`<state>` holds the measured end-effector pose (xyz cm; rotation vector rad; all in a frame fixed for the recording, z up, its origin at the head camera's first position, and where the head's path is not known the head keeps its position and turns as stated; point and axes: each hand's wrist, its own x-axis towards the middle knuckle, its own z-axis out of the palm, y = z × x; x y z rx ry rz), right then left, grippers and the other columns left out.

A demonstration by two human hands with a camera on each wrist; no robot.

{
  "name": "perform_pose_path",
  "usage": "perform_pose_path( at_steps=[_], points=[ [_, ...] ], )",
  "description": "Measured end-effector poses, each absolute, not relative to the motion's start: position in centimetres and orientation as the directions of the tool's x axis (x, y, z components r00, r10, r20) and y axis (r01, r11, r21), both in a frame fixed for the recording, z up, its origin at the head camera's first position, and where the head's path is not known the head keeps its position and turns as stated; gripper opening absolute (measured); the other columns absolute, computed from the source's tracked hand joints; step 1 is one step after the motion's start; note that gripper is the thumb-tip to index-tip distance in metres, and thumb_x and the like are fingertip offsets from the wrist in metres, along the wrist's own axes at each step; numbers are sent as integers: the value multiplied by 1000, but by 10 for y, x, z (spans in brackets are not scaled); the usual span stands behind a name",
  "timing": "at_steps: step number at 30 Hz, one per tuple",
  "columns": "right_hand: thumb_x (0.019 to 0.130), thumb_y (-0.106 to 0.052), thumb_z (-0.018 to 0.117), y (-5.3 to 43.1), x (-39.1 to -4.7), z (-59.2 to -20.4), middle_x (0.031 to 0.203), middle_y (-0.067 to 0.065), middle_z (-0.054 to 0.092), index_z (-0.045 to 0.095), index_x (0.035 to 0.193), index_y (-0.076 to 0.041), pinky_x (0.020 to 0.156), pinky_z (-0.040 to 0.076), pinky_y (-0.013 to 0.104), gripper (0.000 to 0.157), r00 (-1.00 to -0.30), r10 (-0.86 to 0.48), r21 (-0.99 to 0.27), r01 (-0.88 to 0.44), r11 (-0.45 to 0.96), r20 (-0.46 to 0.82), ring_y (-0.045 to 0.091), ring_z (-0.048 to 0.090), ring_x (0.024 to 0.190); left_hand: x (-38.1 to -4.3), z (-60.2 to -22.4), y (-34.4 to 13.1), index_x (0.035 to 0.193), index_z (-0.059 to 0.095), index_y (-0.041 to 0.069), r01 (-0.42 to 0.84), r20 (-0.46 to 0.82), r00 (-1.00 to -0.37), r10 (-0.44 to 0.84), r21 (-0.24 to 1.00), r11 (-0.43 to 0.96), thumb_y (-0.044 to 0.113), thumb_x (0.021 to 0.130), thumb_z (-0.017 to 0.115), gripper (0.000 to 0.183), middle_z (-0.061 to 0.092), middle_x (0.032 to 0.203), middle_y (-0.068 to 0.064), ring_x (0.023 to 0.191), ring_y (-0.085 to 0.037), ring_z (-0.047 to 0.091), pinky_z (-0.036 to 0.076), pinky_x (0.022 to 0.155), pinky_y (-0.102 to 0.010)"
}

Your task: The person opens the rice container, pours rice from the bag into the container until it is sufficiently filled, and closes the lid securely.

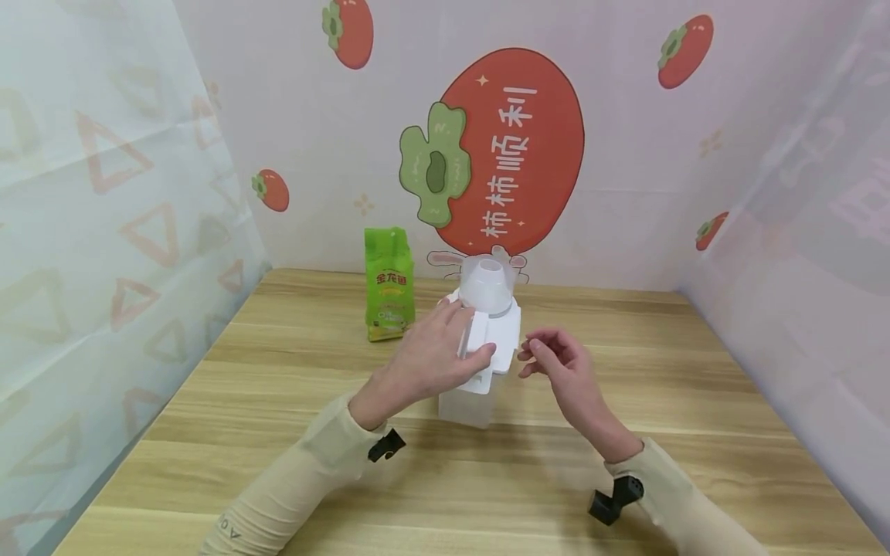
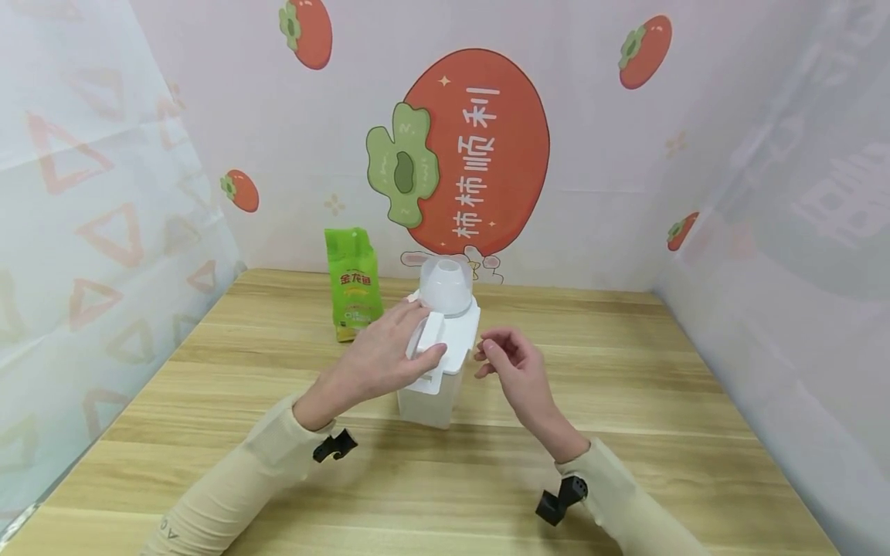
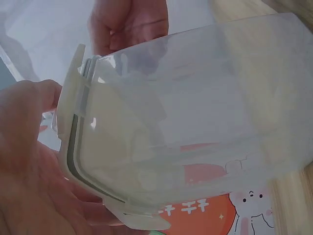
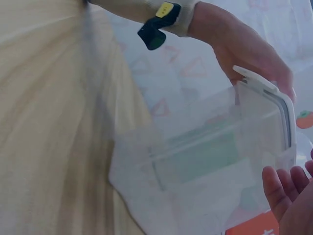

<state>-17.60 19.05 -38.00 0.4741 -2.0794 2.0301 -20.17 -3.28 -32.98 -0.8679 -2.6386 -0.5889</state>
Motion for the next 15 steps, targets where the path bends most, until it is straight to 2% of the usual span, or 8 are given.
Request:
perform_pose_path(
  at_steps=[3, 5, 7, 10, 15],
  points=[
    [101, -14, 54, 192, -181, -377, 102, 16, 60, 57, 111, -1, 72, 60, 29, 16, -932, -65, -933, -359, 1, 358, 17, 66, 89, -201, -328, -32, 125, 58, 8, 625, 387, -771, 506, 302, 720, 45, 91, 56, 50, 61, 126, -5, 118, -23, 56, 48, 103, -42],
    [101, -14, 54, 192, -183, -375, 103, 18, 59, 57, 112, 0, 73, 60, 29, 18, -933, -54, -934, -356, -1, 356, 19, 65, 90, -200, -328, -32, 127, 57, 7, 625, 380, -773, 509, 312, 716, 42, 91, 55, 50, 60, 128, -6, 120, -23, 56, 49, 103, -42],
    [100, -15, 55, 193, -185, -375, 103, 16, 60, 55, 113, 4, 73, 60, 29, 23, -934, -48, -935, -354, 0, 354, 18, 65, 92, -200, -328, -32, 128, 56, 7, 625, 377, -773, 510, 314, 715, 40, 91, 55, 50, 60, 129, -6, 118, -24, 57, 52, 97, -42],
    [100, -14, 55, 193, -188, -375, 102, 13, 60, 51, 116, 11, 74, 60, 29, 30, -935, -42, -936, -352, -10, 352, 18, 64, 93, -200, -327, -33, 131, 54, 6, 629, 371, -771, 517, 322, 707, 37, 91, 54, 51, 58, 135, -8, 127, -29, 54, 50, 101, -45],
    [99, -13, 57, 195, -192, -377, 101, 12, 60, 48, 118, 15, 74, 59, 27, 35, -938, -25, -938, -345, -24, 345, 18, 64, 95, -201, -327, -37, 133, 53, 4, 650, 365, -758, 541, 341, 680, 33, 91, 54, 51, 56, 140, -12, 137, -33, 47, 42, 110, -49]
  ],
)
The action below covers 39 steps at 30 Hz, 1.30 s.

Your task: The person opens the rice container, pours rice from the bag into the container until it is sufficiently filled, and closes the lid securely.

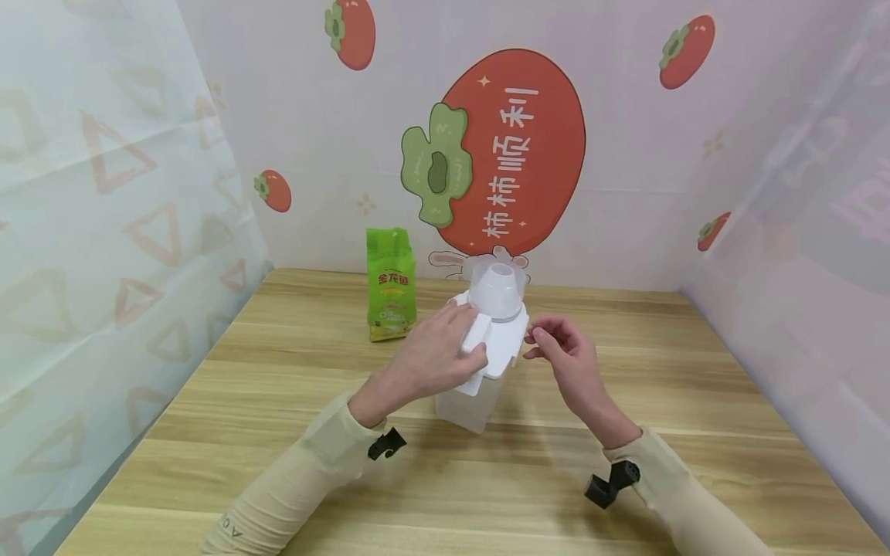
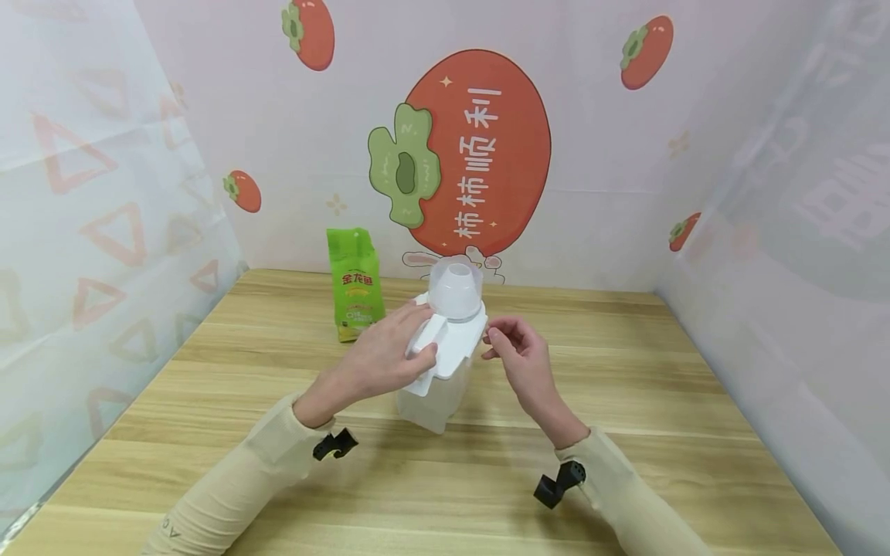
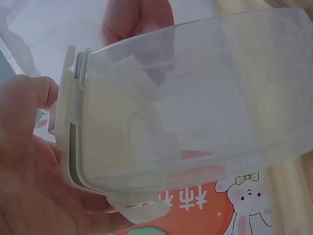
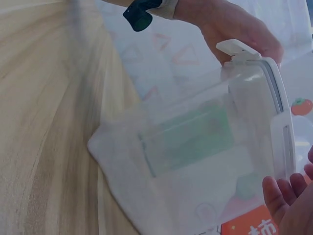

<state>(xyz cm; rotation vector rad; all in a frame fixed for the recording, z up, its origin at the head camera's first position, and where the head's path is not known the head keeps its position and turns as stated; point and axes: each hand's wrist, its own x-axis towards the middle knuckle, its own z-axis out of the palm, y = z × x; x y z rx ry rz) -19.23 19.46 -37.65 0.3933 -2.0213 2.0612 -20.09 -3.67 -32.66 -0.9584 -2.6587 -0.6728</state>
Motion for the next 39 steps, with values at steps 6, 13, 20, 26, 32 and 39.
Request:
perform_pose_path(
  at_steps=[6, 13, 20, 26, 32, 39],
  points=[
    [99, -16, 58, 197, -200, -379, 103, 9, 61, 51, 119, 12, 76, 59, 26, 35, -947, -11, -947, -322, 7, 322, 15, 63, 95, -204, -327, -40, 131, 53, 4, 663, 373, -747, 550, 361, 655, 29, 91, 52, 47, 58, 136, -14, 136, -36, 47, 46, 105, -51],
    [98, -17, 60, 197, -207, -383, 96, 2, 62, 54, 117, 8, 78, 59, 29, 32, -954, -29, -954, -300, 2, 300, 16, 62, 90, -207, -326, -41, 131, 54, 3, 667, 375, -745, 552, 373, 645, 24, 91, 49, 46, 60, 131, -12, 120, -27, 57, 52, 94, -44],
    [96, -14, 62, 196, -210, -387, 92, 3, 62, 57, 109, 5, 77, 60, 28, 23, -957, -30, -956, -287, -60, 289, 15, 63, 84, -209, -328, -43, 136, 51, 3, 665, 372, -746, 552, 384, 640, 23, 91, 47, 50, 58, 135, -12, 120, -24, 56, 51, 96, -43],
    [96, -2, 58, 198, -213, -389, 89, 0, 63, 63, 98, -7, 76, 59, 25, 6, -952, -63, -931, -276, -240, 299, 12, 64, 80, -211, -330, -43, 132, 54, 5, 709, 417, -704, 575, 363, 604, 22, 89, 46, 46, 61, 123, -9, 102, -20, 56, 51, 83, -37],
    [97, 1, 55, 200, -215, -390, 86, 1, 63, 64, 95, -8, 74, 58, 23, 13, -946, -103, -902, -256, -348, 308, 13, 65, 77, -211, -330, -44, 133, 53, 6, 711, 408, -703, 583, 376, 595, 23, 89, 45, 48, 60, 128, -10, 111, -21, 57, 52, 91, -39],
    [98, 0, 54, 203, -215, -390, 85, 0, 62, 65, 93, -11, 72, 56, 21, 16, -947, -136, -899, -221, -379, 290, 12, 62, 75, -211, -330, -44, 138, 51, 7, 703, 382, -711, 590, 377, 603, 23, 92, 44, 49, 55, 142, -11, 136, -30, 48, 44, 109, -47]
  ],
)
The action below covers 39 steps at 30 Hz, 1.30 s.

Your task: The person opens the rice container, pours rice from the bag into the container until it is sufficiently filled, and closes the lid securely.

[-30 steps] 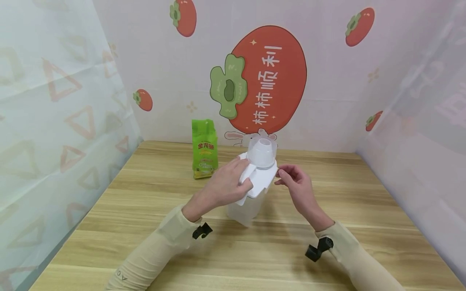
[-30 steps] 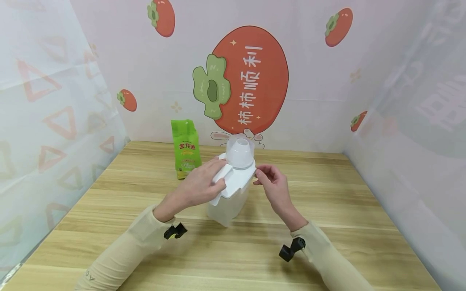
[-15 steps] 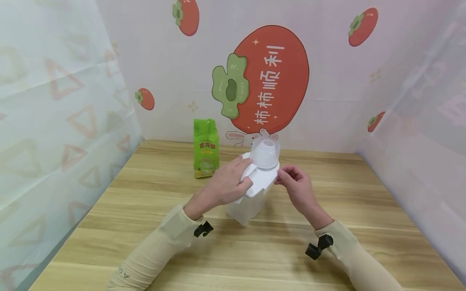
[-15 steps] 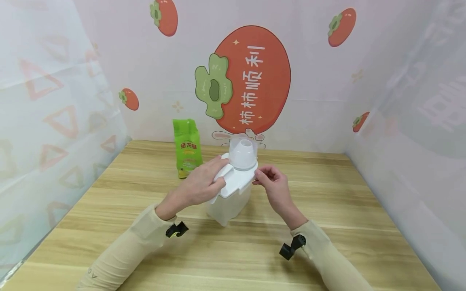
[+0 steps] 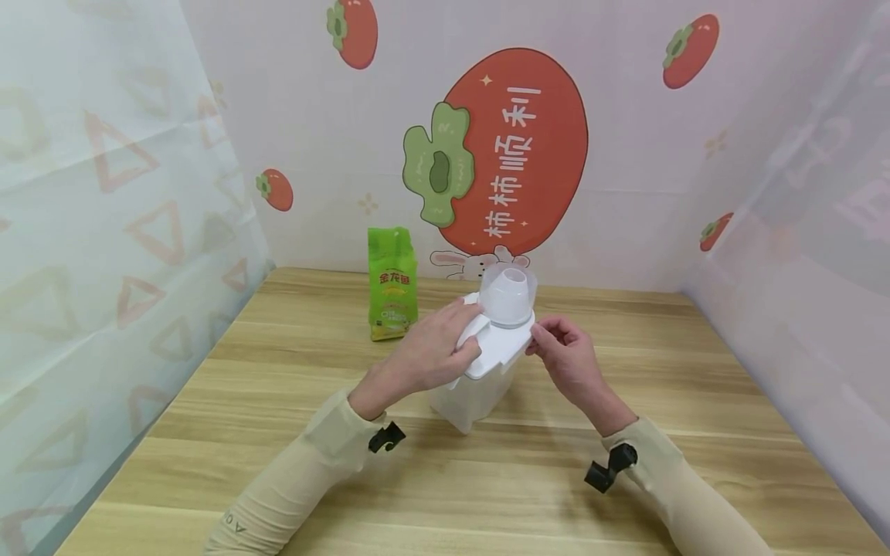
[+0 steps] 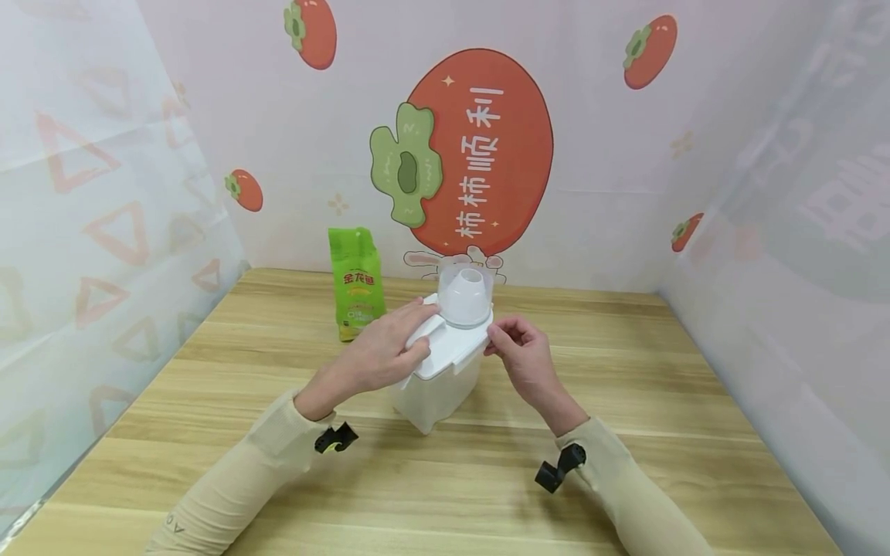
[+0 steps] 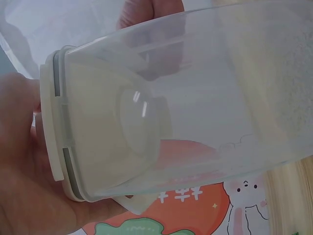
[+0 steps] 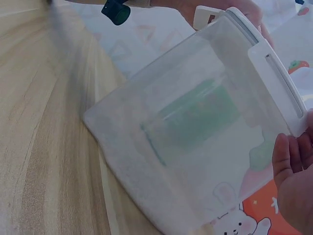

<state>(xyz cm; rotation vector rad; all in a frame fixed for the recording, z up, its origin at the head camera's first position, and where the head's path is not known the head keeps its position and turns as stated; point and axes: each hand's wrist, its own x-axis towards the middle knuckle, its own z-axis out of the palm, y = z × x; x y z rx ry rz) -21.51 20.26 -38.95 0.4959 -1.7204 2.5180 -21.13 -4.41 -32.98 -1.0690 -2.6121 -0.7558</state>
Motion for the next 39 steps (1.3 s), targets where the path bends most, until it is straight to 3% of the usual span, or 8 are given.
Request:
perform_pose_path(
  at_steps=[10, 39],
  points=[
    [98, 2, 52, 207, -218, -390, 81, -1, 61, 64, 90, -10, 68, 52, 19, 19, -935, -192, -899, -207, -386, 298, 11, 58, 73, -211, -328, -44, 140, 50, 7, 697, 362, -717, 595, 381, 608, 24, 95, 45, 48, 52, 146, -9, 140, -32, 44, 39, 114, -46],
    [99, -7, 55, 213, -216, -381, 82, -3, 57, 63, 91, -12, 63, 46, 17, 12, -945, -269, -949, -102, -298, 187, 8, 52, 72, -210, -330, -41, 138, 50, 1, 734, 411, -673, 615, 277, 620, 20, 97, 43, 45, 55, 142, -16, 136, -35, 49, 42, 111, -47]
  ],
)
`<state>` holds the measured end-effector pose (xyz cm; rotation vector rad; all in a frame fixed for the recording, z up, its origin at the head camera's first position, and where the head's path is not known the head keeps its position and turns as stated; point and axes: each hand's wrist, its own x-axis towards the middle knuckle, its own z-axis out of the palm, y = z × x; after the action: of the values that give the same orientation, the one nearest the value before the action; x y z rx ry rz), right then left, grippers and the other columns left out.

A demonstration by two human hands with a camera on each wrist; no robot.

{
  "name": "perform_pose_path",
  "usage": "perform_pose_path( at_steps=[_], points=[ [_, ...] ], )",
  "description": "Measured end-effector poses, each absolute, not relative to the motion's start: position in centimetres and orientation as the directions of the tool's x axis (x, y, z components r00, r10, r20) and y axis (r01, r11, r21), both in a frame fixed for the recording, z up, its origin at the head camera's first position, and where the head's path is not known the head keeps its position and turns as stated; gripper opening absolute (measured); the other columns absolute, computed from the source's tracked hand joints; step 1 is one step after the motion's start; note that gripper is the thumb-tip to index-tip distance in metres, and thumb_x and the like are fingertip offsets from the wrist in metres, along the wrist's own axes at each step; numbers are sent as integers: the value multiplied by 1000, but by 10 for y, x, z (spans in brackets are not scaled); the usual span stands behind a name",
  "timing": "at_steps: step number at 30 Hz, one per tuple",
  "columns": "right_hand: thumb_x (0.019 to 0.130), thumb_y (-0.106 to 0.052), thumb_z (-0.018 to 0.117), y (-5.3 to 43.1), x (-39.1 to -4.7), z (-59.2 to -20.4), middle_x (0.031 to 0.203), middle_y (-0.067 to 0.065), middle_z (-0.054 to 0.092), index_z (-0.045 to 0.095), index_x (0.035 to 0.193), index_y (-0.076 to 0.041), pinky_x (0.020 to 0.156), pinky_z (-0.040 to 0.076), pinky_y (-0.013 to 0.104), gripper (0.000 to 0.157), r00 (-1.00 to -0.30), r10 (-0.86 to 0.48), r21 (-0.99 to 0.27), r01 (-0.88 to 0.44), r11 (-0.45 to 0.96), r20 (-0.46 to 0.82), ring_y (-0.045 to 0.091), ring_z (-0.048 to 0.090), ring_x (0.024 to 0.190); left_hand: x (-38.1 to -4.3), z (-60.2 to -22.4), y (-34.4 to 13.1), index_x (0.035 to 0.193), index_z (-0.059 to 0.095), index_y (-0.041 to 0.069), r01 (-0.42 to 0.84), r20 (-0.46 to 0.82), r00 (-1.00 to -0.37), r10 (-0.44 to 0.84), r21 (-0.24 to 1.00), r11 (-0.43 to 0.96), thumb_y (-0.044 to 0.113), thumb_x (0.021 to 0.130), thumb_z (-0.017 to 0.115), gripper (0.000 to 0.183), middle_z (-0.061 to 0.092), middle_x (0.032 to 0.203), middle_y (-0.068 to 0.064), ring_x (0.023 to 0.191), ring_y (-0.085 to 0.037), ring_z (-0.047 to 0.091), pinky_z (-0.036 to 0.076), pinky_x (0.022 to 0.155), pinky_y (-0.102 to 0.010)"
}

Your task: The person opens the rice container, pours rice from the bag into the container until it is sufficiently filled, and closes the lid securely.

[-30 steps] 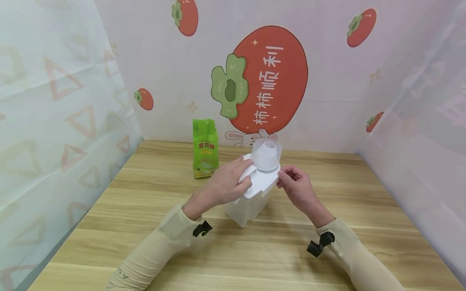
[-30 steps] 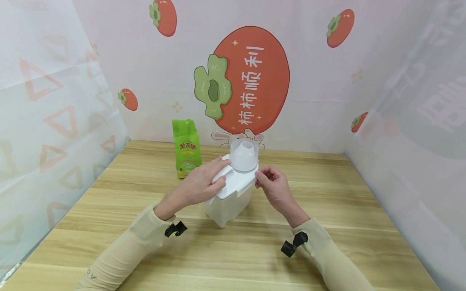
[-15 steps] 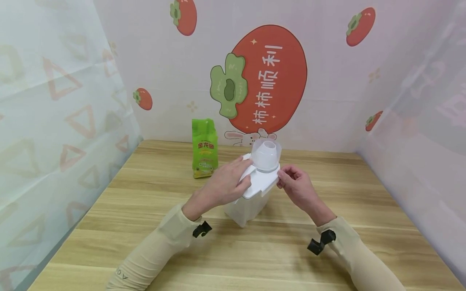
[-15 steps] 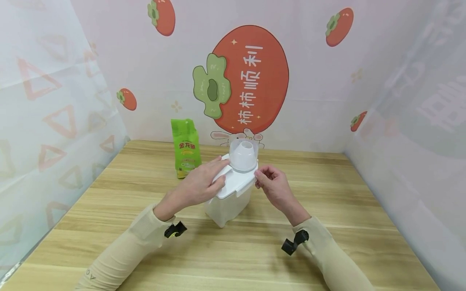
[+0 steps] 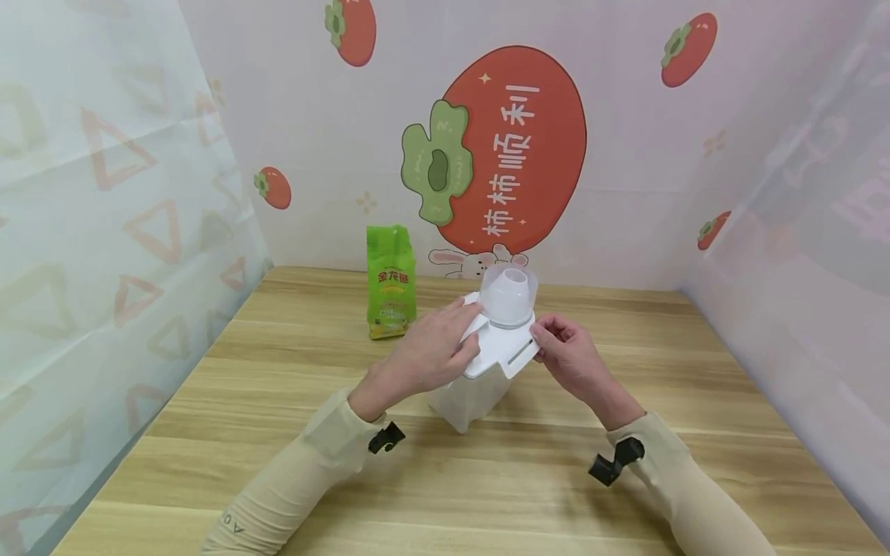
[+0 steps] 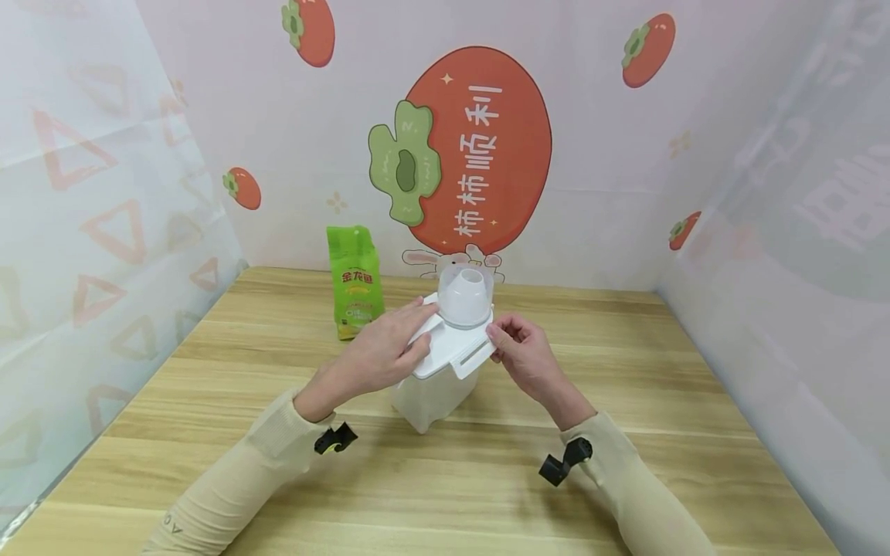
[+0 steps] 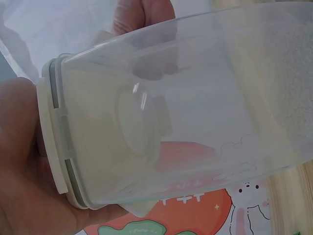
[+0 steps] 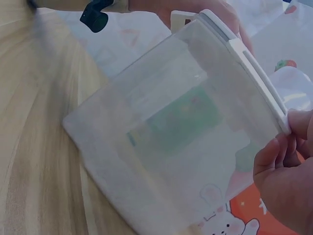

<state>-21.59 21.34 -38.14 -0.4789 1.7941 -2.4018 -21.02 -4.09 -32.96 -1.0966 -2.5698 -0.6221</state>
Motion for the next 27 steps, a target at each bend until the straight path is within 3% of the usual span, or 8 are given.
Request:
perform_pose_path(
  at_steps=[7, 14, 19, 27],
  points=[
    [99, -6, 55, 213, -216, -379, 80, -4, 58, 64, 88, -14, 60, 45, 18, 16, -952, -263, -960, -83, -266, 155, 8, 52, 67, -210, -330, -42, 139, 50, 2, 729, 398, -680, 616, 278, 626, 21, 97, 44, 46, 54, 143, -15, 136, -34, 48, 41, 111, -47],
    [99, -11, 56, 214, -214, -372, 79, -5, 55, 61, 87, -14, 55, 42, 19, 14, -953, -286, -990, -70, -122, 103, 8, 49, 63, -211, -330, -49, 138, 50, 5, 741, 388, -669, 634, 284, 609, 21, 97, 44, 44, 55, 143, -12, 137, -32, 48, 40, 113, -46],
    [98, -15, 60, 214, -208, -364, 78, -3, 53, 60, 86, -14, 54, 42, 20, 12, -956, -287, -998, -61, -15, 63, 9, 48, 63, -211, -328, -55, 134, 56, 9, 739, 398, -671, 625, 292, 607, 21, 97, 48, 39, 61, 136, -9, 131, -27, 54, 46, 108, -43],
    [96, -15, 62, 210, -202, -362, 72, -2, 53, 58, 81, -12, 51, 45, 23, 16, -949, -309, -995, -82, 48, 64, 11, 49, 59, -208, -322, -62, 121, 63, 5, 736, 433, -668, 605, 268, 622, 19, 95, 57, 30, 68, 122, -10, 115, -24, 64, 53, 98, -40]
  ],
)
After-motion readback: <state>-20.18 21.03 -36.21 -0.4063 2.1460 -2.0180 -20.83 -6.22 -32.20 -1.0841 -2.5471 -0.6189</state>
